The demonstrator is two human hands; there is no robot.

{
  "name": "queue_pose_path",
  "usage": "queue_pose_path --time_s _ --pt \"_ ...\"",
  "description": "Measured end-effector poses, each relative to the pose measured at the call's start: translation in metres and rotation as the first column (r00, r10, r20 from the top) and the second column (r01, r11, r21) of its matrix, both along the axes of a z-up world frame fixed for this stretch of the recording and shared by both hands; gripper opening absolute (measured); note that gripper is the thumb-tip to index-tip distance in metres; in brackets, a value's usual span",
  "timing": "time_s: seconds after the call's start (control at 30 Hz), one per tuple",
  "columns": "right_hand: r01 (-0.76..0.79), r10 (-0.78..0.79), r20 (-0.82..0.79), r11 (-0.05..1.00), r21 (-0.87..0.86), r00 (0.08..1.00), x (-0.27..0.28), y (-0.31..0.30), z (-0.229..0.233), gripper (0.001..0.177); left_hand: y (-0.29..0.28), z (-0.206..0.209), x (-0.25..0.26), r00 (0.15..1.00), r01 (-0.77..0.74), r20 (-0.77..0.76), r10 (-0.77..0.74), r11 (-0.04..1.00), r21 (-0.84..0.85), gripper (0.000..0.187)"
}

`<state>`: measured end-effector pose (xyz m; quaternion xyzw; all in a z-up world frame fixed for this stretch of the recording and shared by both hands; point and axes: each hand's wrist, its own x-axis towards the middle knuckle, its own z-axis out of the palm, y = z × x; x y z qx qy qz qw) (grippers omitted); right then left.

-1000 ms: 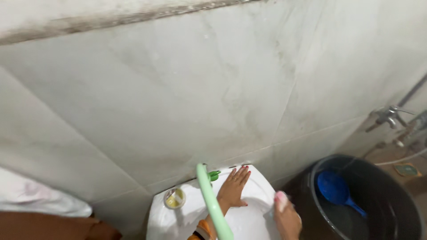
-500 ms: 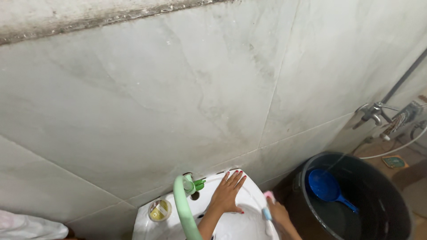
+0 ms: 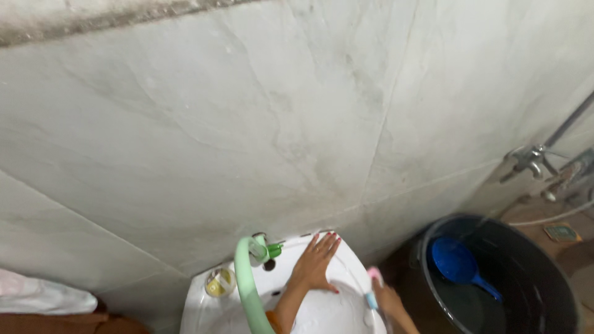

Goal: The person cleans a sink and faucet using a cleaning cloth and soap, wiping the inner basin, the rim, and scrubbing the faucet neck before rinsing.

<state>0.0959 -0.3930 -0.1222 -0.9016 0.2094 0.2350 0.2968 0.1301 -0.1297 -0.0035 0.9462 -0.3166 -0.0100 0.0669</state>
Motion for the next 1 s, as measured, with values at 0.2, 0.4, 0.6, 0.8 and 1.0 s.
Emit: queue_pose_path --time_s 0.2,0.4,0.6,0.8,1.0 --pt "-0.326 0.331 0.284 0.943 -0.066 0.9 0.12 0.07 0.012 0.054 -0.002 -0.003 -0.003 1.0 -0.001 0.009 0.001 1.0 0.013 0.145" --pt "0.106 -0.286 0.075 0.568 0.816 0.955 0.044 0.024 -0.009 0.061 -0.004 -0.004 -0.001 1.0 0.002 -0.009 -0.002 1.0 -0.024 0.145" --pt "-0.115 0.173 0.317 0.974 -0.194 0.932 -0.007 0.031 -0.002 0.052 -0.003 -0.004 -0.003 1.0 -0.014 -0.002 0.014 1.0 0.011 0.146" --pt "-0.436 0.556 0.414 0.828 -0.353 0.721 0.103 0.065 0.007 0.052 -0.006 0.0 -0.005 0.999 -0.032 -0.017 0.033 0.999 0.038 0.146" --pt "0.15 -0.149 -0.02 0.984 0.098 0.989 0.013 0.015 0.0 0.061 -0.003 0.002 -0.004 0.999 -0.04 -0.013 0.04 0.999 0.016 0.147"
